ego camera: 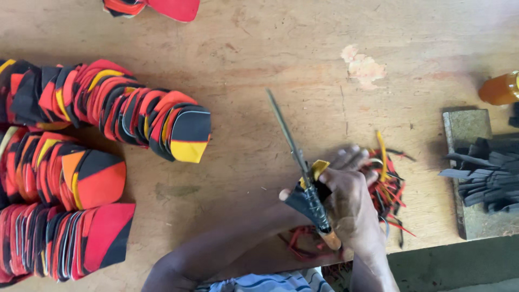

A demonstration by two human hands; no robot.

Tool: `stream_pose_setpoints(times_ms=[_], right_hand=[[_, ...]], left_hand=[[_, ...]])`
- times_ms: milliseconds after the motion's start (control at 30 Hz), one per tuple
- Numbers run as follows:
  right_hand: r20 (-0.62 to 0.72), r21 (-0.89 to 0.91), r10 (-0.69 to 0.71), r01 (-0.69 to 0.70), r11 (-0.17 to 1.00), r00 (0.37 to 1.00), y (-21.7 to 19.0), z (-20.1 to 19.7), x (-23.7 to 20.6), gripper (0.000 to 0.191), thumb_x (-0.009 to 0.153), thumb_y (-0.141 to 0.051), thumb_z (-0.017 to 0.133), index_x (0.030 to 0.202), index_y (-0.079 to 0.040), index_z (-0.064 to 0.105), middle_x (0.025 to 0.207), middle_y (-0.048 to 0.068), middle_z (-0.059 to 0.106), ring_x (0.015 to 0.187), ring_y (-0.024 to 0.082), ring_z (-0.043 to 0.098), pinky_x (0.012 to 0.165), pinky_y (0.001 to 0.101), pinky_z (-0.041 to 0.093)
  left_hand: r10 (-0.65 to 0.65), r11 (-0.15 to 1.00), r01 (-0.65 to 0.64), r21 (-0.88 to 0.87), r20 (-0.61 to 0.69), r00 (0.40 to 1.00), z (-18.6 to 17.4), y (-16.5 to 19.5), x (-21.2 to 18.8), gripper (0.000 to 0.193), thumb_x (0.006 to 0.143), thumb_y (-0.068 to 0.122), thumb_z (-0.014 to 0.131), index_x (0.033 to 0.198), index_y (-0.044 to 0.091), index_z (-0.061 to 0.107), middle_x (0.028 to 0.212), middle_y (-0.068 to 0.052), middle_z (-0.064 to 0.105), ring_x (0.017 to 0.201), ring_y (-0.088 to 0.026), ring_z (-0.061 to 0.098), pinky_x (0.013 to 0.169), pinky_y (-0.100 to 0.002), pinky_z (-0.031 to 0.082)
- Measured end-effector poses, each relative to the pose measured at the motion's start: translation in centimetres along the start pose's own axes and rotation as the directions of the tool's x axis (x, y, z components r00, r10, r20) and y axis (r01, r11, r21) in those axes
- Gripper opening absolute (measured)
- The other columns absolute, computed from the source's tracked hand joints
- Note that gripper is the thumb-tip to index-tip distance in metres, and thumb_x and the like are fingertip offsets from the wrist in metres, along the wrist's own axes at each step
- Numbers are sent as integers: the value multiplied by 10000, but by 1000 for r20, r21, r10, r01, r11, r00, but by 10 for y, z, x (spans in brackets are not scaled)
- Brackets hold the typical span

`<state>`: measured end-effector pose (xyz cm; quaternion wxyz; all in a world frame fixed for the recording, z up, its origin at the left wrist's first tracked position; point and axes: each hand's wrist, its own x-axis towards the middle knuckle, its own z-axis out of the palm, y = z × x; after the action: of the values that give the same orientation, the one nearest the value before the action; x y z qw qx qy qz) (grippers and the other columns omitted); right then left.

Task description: The person uses shears to trim the edges of stacked red, black, and yellow material pieces on a wooden workbench. They repeatedly pick up pieces, cut along the edges, and place the trimmed pieces back into the stack while discarding the cut-off strips.

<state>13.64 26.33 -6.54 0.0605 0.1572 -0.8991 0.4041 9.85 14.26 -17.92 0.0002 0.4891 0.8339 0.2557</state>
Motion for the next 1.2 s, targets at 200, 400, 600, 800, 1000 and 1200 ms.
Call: stream_pose_setpoints(times_ms=[200, 400, 600, 800, 1000, 1200], right_hand=[[-13, 148, 84, -82, 986, 996, -15, 2, -10, 308, 790, -133, 827, 768, 2, 551, 679, 127, 559, 637, 255, 487, 608, 371, 403], [34, 217, 99, -104, 971, 995, -26, -1, -14, 276, 638, -115, 830, 776, -16, 613, 559, 81, 551, 429, 196, 476, 428, 332, 362], [-23, 107, -8, 11, 994, 1000, -35, -13, -14, 271, 792, -93, 834, 743, -28, 576, 656, 84, 580, 540, 152, 547, 517, 306, 422], [-24, 14, 139, -138, 990, 990, -15, -47, -4, 250, 755, -65, 851, 760, 25, 618, 651, 109, 651, 529, 155, 569, 516, 325, 424], [-42, 238, 209, -194, 952, 977, 29, -71, 4, 110, 847, -78, 715, 914, 10, 717, 787, 99, 734, 664, 140, 684, 597, 297, 514], [37, 214, 347, -346, 913, 937, 47, -68, 1, 161, 713, -83, 745, 748, 33, 638, 586, 106, 633, 505, 134, 548, 500, 307, 399]], left_hand=[[-65, 992, 68, -103, 37, 997, -34, 26, -57, 582, 1001, 556, 581, 1517, 331, 434, 1659, -94, 277, 1577, -308, 256, 1334, -453, 173], [-201, 976, 200, -81, -4, 979, -57, 55, -80, 557, 994, 541, 579, 1485, 310, 455, 1617, -95, 317, 1547, -306, 286, 1312, -453, 197], [-49, 988, 54, -141, 37, 998, -19, 50, -38, 533, 987, 526, 577, 1453, 288, 475, 1574, -95, 358, 1517, -303, 317, 1290, -453, 222], [-164, 985, 167, 49, -62, 985, -20, 4, 28, 511, 980, 511, 575, 1421, 266, 495, 1532, -96, 398, 1487, -301, 348, 1268, -453, 246], [-139, 986, 140, 85, -22, 990, -2, -15, 77, 490, 972, 496, 573, 1389, 245, 516, 1489, -96, 439, 1457, -299, 378, 1246, -452, 270], [-53, 998, 56, -26, 73, 996, 26, 21, 56, 470, 965, 480, 572, 1357, 223, 536, 1447, -97, 479, 1427, -296, 409, 1224, -452, 295]])
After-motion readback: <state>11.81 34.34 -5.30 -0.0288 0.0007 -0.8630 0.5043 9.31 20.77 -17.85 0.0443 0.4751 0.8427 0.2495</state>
